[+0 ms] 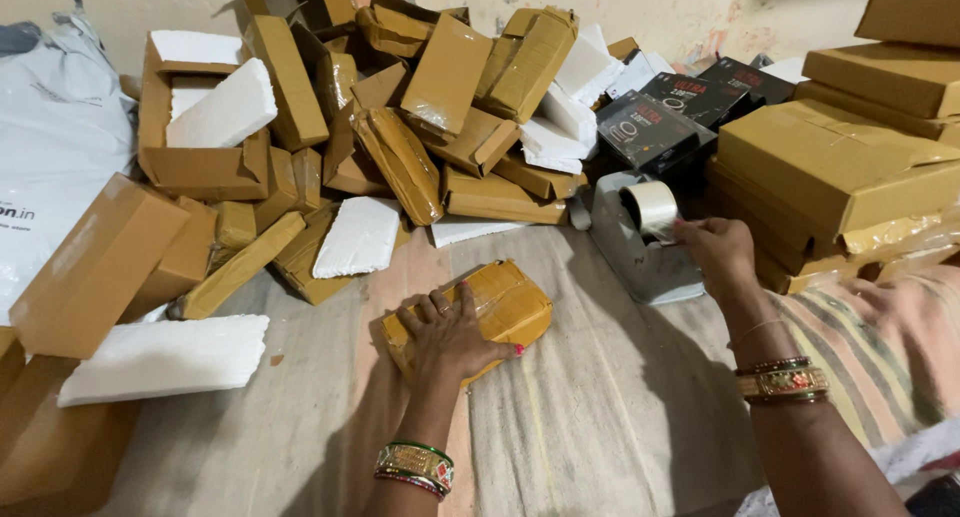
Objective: The person unpacks a smartwatch from its retail box, places it into a small cardboard shipping box, and seals the box with packing tape. They repeat this process for a second smartwatch.
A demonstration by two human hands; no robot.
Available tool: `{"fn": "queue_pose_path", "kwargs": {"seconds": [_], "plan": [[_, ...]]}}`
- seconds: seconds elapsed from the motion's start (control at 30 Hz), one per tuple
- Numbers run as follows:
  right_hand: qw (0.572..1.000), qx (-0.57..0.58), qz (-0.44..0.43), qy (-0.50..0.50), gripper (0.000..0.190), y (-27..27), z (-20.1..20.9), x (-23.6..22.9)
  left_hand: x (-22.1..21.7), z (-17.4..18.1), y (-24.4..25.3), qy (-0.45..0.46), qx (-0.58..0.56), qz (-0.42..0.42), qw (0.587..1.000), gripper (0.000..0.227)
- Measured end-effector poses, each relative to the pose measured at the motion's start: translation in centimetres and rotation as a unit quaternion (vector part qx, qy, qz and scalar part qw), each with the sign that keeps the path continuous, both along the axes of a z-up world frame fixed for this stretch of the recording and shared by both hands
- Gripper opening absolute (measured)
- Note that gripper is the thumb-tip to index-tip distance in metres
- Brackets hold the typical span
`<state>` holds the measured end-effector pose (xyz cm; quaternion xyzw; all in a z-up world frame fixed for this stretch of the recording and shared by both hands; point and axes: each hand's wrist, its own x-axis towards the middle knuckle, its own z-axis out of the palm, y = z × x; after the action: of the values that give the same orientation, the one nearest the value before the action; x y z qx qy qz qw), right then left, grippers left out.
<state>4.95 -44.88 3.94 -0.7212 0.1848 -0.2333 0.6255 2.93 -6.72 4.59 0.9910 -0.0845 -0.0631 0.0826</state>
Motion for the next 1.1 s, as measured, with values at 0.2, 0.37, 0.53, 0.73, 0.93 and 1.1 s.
{"fn": "queue_pose_path", "kwargs": {"seconds": [0.2,0.37,0.53,0.73,0.93,1.1], "plan": [[0.959,0.181,0.015,-0.219,0.002,-0.9,-3.3,0.4,-0.1,0.4,0.2,-0.005,0.001,-0.002,1.0,0.141],[0.911,0.311,0.024,-0.271,0.006,-1.1,-3.7,-1.4,-0.4,0.9,0.1,-0.013,0.002,0.003,1.0,0.143],[0.922,0.28,0.015,-0.268,0.008,-0.4,-3.4,-2.5,-0.3,0.9,0.0,0.0,0.018,0.013,1.0,0.143],[0.957,0.189,-0.003,-0.222,0.004,0.0,-3.9,-0.8,-0.1,0.8,0.1,-0.011,0.011,0.004,1.0,0.143],[0.909,0.314,-0.013,-0.273,0.003,-1.6,-4.4,-0.4,-0.1,0.8,0.0,-0.001,0.018,0.004,1.0,0.143],[0.913,0.32,0.012,-0.253,0.006,-0.8,-3.1,-2.9,-0.3,0.9,0.2,-0.012,0.016,0.003,1.0,0.143]]}}
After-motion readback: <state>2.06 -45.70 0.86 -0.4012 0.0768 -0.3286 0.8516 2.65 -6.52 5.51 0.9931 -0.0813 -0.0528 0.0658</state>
